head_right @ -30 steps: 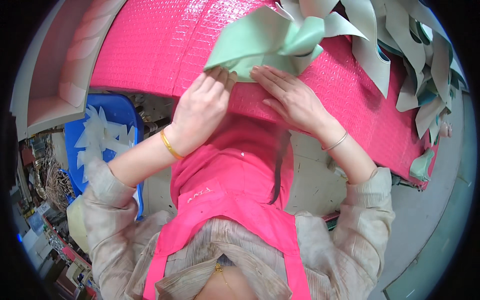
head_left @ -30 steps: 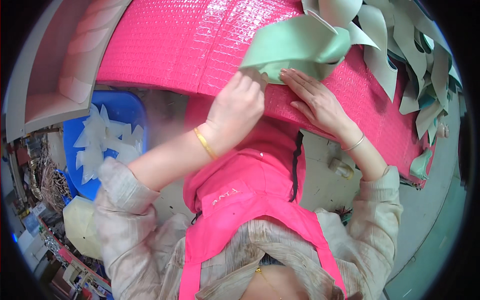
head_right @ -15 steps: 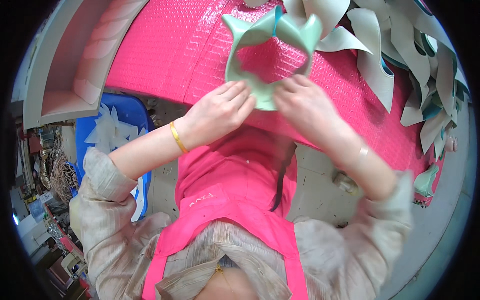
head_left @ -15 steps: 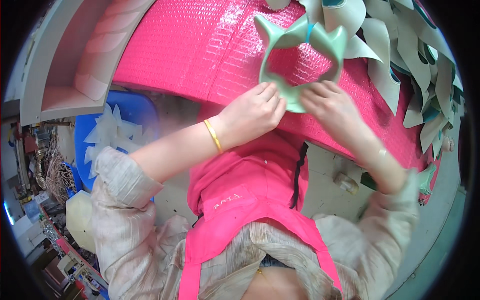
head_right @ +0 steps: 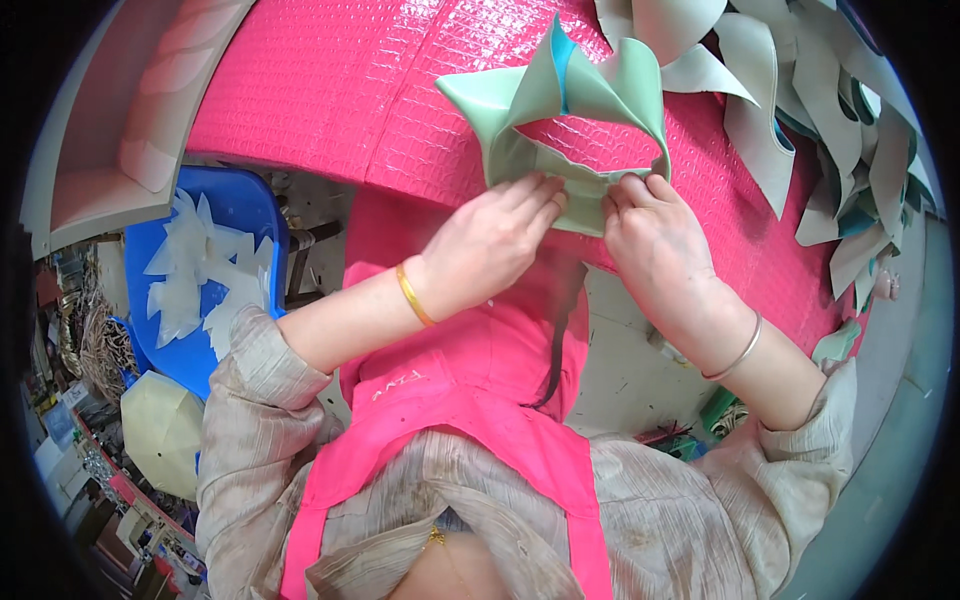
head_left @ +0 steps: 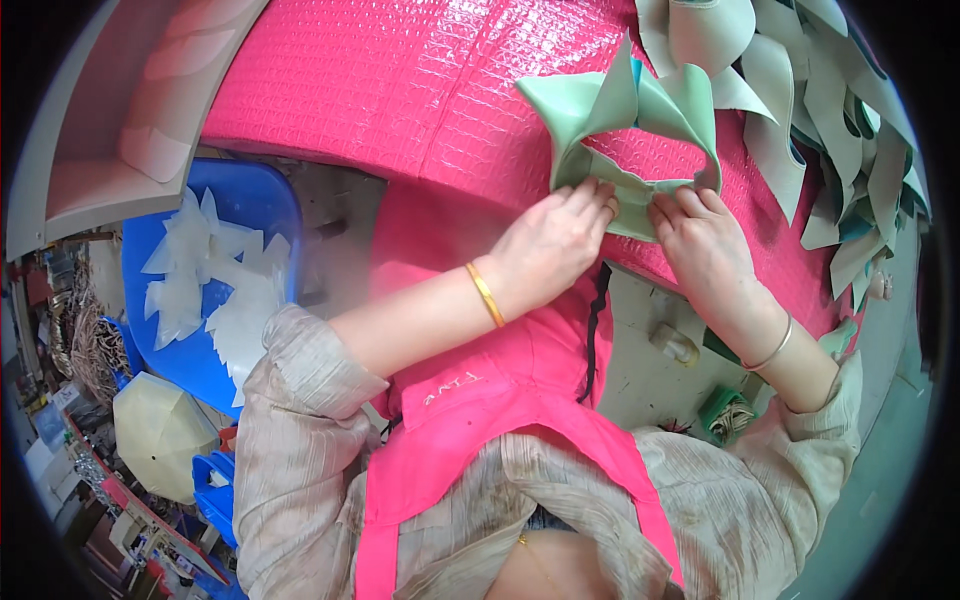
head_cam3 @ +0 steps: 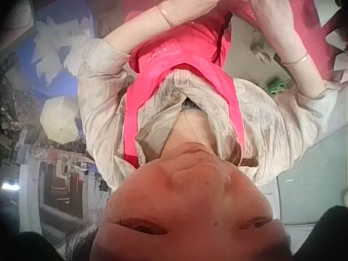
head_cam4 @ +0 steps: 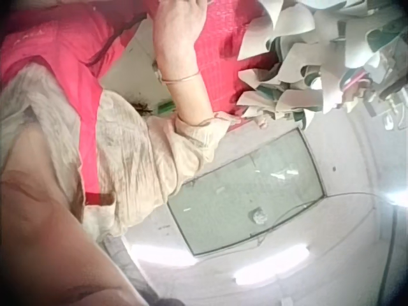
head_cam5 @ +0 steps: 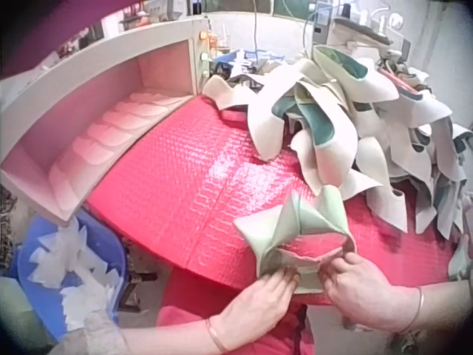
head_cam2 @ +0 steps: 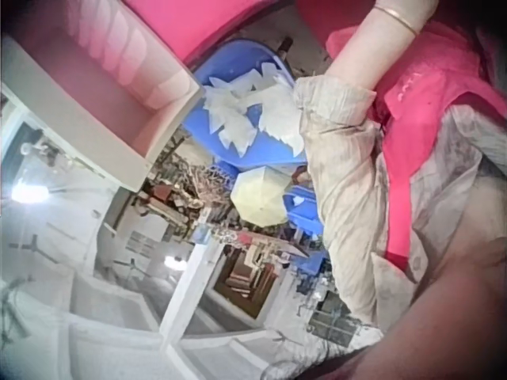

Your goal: The person assembles shoe components by hand on a pink textured work surface. They pick up white and green shoe parts, align them, and press them together to form a single unit. The person handles the parts one at a time, inspecting the fit and pressing the edges to secure the assembly.

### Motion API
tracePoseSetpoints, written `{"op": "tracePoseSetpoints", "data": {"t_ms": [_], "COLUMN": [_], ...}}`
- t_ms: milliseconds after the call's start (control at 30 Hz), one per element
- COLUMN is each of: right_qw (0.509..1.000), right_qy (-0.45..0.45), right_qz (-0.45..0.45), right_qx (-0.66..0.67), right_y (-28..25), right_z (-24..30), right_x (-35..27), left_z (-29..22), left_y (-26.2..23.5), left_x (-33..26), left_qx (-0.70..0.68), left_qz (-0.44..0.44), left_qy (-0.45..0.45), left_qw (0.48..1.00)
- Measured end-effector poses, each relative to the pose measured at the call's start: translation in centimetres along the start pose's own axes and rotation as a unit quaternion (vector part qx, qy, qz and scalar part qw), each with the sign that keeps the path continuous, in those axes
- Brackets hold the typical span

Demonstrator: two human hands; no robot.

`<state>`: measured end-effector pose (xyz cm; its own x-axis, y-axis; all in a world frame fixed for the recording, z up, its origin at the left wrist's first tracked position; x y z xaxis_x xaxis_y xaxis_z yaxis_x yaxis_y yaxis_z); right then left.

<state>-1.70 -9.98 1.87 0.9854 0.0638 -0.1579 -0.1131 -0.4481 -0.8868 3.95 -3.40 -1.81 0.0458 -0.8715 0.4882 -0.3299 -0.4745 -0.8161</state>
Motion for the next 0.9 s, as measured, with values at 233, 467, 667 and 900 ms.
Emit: {"op": "tracePoseSetpoints", "data": {"t_ms": [233, 467, 667, 900], "right_qw": [0.994, 0.999, 0.994, 0.869], "right_qy": [0.009, 0.014, 0.003, 0.155], "right_qz": [-0.062, -0.036, -0.035, -0.406], "right_qx": [0.089, 0.021, 0.104, 0.236], "right_y": [-0.8, 0.7, 0.3, -11.1], "right_z": [-0.8, -0.8, -1.8, -7.4], "right_x": [-0.5, -0.4, 0.0, 1.7], "left_z": [0.4, 0.2, -1.1, 2.9], "left_y": [0.3, 1.1, 1.7, -0.3], "left_x": [1.3, 0.8, 3.7, 0.7], "left_qx": [0.002, -0.028, -0.029, -0.631], "left_qz": [0.014, -0.028, 0.100, -0.244], "left_qy": [0.010, 0.031, -0.042, -0.359], "left_qw": [1.000, 0.999, 0.994, 0.643]}}
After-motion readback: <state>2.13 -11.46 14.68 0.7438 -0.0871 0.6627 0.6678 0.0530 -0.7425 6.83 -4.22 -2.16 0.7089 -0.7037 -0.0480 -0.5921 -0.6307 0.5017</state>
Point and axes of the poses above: each hand's wrist, its own x-axis towards the middle knuckle, its own y-axis out of the palm, z = x × y, the point moved 7 cm from there along x, towards the middle knuckle, and after that the axes turned 8 degrees about -z, right-handed, at the moved point
